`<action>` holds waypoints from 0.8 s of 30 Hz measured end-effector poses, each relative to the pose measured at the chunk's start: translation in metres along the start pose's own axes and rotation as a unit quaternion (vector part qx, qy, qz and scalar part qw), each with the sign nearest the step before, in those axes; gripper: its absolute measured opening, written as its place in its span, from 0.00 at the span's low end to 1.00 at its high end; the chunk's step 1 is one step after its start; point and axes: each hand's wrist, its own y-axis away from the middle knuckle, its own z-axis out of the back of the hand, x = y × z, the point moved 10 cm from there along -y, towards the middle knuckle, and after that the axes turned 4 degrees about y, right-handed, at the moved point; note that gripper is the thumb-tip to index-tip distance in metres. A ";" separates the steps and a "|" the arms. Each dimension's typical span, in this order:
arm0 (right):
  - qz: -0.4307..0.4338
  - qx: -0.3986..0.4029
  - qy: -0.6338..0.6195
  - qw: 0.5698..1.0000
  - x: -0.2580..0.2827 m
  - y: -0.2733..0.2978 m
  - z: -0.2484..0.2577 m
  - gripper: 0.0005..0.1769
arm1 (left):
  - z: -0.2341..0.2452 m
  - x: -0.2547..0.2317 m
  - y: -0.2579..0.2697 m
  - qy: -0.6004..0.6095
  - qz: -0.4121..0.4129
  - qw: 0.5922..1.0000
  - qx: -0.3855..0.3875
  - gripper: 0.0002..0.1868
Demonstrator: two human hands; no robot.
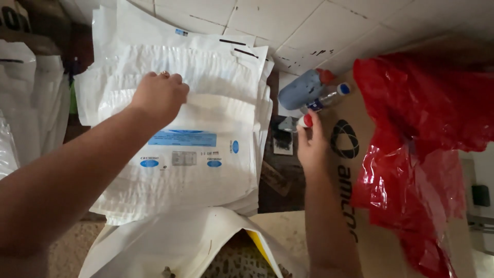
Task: Stamping plastic cheese bags with a manual hand stamp for labeling.
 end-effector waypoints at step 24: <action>-0.181 -0.015 -0.321 0.930 0.012 0.016 0.015 0.30 | 0.000 -0.036 0.111 0.306 0.020 0.928 0.212 0.10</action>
